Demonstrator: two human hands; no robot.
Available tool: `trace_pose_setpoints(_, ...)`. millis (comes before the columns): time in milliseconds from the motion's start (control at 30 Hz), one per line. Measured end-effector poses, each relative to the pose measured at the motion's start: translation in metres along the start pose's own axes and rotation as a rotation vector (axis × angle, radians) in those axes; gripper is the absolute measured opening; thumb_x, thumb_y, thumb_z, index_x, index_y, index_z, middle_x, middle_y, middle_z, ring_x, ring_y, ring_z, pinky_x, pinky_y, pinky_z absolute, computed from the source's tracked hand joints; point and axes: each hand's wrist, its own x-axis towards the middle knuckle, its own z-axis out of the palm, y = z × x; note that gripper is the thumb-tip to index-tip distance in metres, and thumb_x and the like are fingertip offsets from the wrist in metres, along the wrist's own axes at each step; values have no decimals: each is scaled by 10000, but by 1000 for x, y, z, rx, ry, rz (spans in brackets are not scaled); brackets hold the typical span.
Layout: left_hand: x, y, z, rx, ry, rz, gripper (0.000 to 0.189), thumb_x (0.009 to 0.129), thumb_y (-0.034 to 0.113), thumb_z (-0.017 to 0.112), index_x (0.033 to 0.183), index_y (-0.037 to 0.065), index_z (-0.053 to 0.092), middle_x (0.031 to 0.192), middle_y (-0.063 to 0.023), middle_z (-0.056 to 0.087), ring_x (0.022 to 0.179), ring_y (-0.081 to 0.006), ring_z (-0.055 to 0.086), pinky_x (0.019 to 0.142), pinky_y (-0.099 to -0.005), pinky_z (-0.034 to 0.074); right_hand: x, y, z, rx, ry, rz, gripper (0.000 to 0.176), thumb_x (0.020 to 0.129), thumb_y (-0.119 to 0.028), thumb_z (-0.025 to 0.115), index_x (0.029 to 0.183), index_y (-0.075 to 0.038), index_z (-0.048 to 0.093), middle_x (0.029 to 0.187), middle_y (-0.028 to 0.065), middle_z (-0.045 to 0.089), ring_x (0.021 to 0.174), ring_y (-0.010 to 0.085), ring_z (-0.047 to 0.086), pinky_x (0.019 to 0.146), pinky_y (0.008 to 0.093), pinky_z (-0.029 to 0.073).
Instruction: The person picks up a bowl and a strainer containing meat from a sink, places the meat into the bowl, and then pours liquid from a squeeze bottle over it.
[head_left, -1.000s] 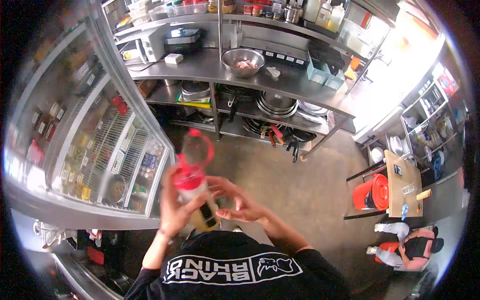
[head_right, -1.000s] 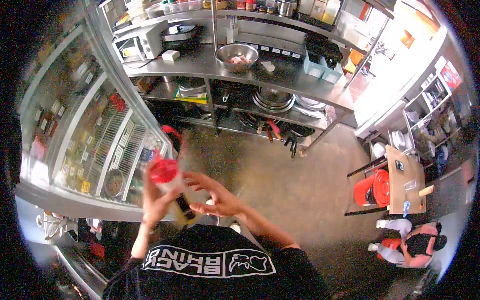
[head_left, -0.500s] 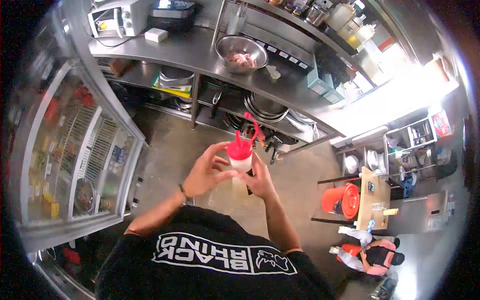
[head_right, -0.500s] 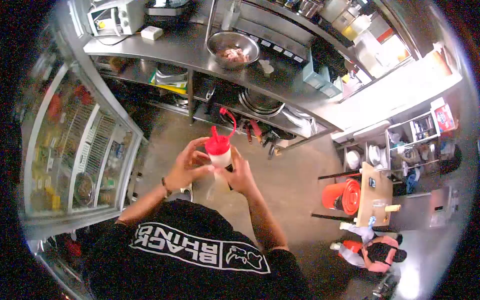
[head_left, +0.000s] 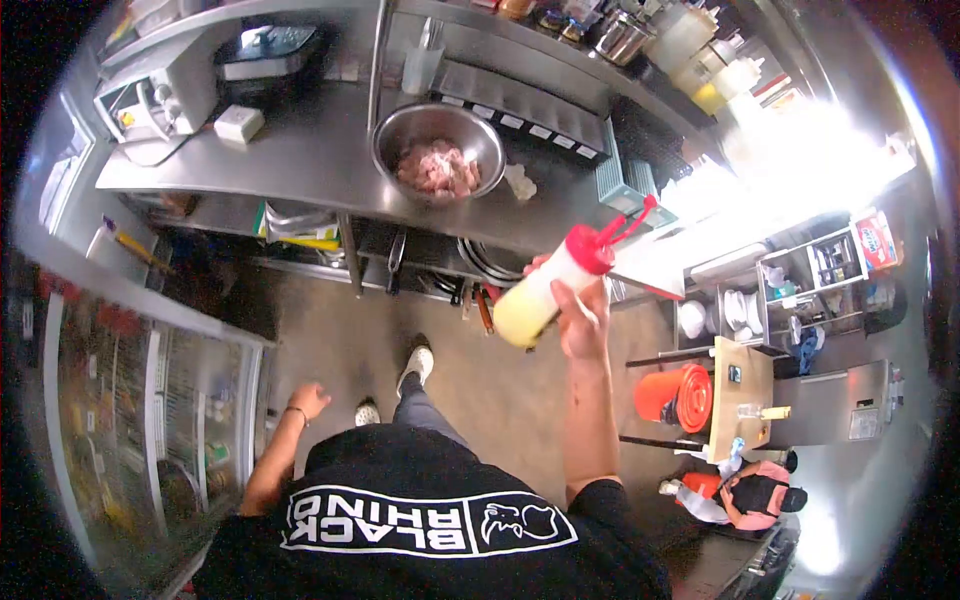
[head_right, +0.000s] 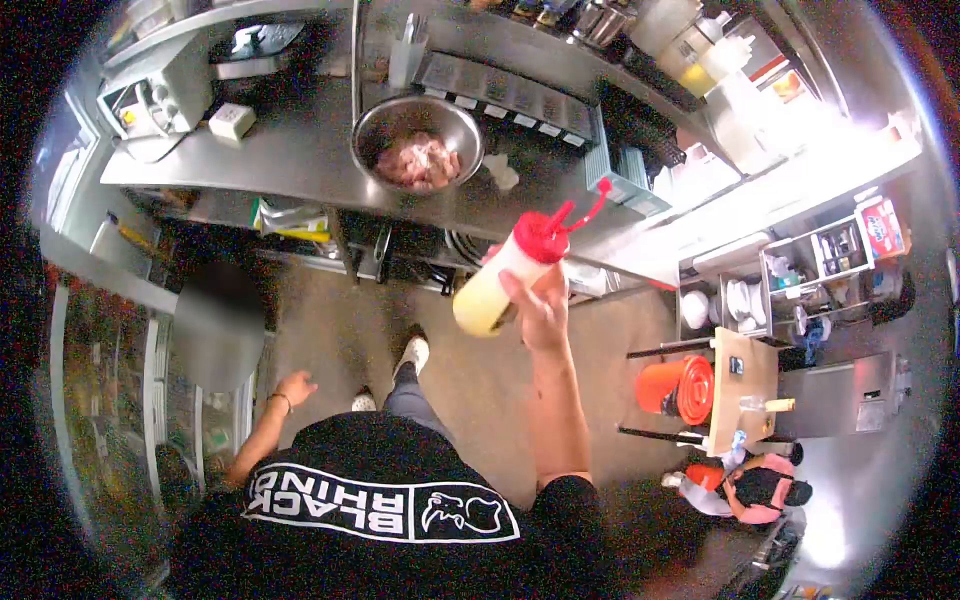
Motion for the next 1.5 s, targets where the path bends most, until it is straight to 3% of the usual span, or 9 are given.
trace_pose_setpoints(200, 73, 76, -74, -481, 7, -42, 401, 777, 339, 598, 1011, 14, 566, 963, -120, 596, 748, -179, 588, 631, -329, 459, 53, -18, -66, -27, 339, -169, 505, 758, -193, 616, 1174, -6, 397, 977, 167, 566, 872, 265, 577, 769, 364, 474)
trace_pose_setpoints(367, 133, 244, -213, -1414, -69, -18, 574, 815, 500, 481, 1215, 100, 385, 1066, -85, 505, 790, -208, 571, 593, -291, 444, 65, -23, -127, -242, 113, -63, 614, 655, -104, 711, 1184, 0, 418, 1033, 91, 562, 938, 171, 542, 842, 319, 420)
trace_pose_setpoints(533, 216, 268, -257, -1490, -15, -112, 552, 790, 462, 530, 1182, 94, 404, 1033, -85, 484, 810, -235, 544, 644, -351, 472, 23, -85, -216, -1224, 855, -73, 534, 653, -188, 732, 1089, -13, 479, 913, 74, 596, 856, 159, 564, 779, 313, 434)
trace_pose_setpoints(667, 223, 284, -255, -1308, 17, -81, 363, 773, 381, 557, 922, 53, 512, 787, -59, 526, 725, -203, 539, 637, -322, 453, -85, -157, -300, -818, 1245, -574, 418, 718, -59, 658, 1086, 2, 468, 978, 93, 572, 896, 184, 555, 815, 306, 423)
trace_pose_setpoints(867, 254, 265, -260, -1222, -22, -158, 192, 743, 198, 480, 790, 11, 476, 770, -106, 518, 662, -253, 549, 606, -352, 486, -169, -224, -221, -1575, 2115, -151, 434, 672, -111, 724, 1032, 15, 518, 964, 97, 598, 828, 196, 577, 760, 314, 439)
trace_pose_setpoints(1000, 274, 242, -262, -1265, -238, -163, 164, 739, 171, 481, 829, 38, 511, 813, -81, 510, 744, -222, 531, 681, -399, 497, -184, -208, -173, -1401, 2002, -332, 443, 693, -169, 707, 1035, 28, 506, 966, 120, 594, 862, 190, 568, 771, 316, 431)
trace_pose_setpoints(1067, 255, 266, -277, -1054, -196, -7, 207, 774, 208, 491, 919, 66, 532, 940, -30, 465, 866, -177, 464, 706, -407, 487, -154, -178, -159, -1683, 1865, 327, 455, 696, -201, 705, 1053, -2, 505, 945, 157, 606, 856, 251, 594, 758, 344, 448)
trace_pose_setpoints(1200, 282, 253, -278, -933, -188, 32, 170, 794, 204, 523, 734, 61, 594, 685, -5, 508, 620, -108, 437, 517, -279, 336, -70, -90, -142, -1239, 1012, 534, 543, 696, -200, 677, 1137, -6, 428, 952, 190, 596, 878, 273, 599, 752, 360, 453)
trace_pose_setpoints(1500, 273, 242, -308, -1193, -257, 318, 601, 830, 153, 564, 1310, 39, 221, 1243, -80, 380, 967, -177, 496, 882, -301, 368, 166, -16, 3, -1458, -107, 526, 578, 660, -255, 698, 1136, -85, 418, 1015, 160, 569, 967, 338, 528, 790, 404, 423)
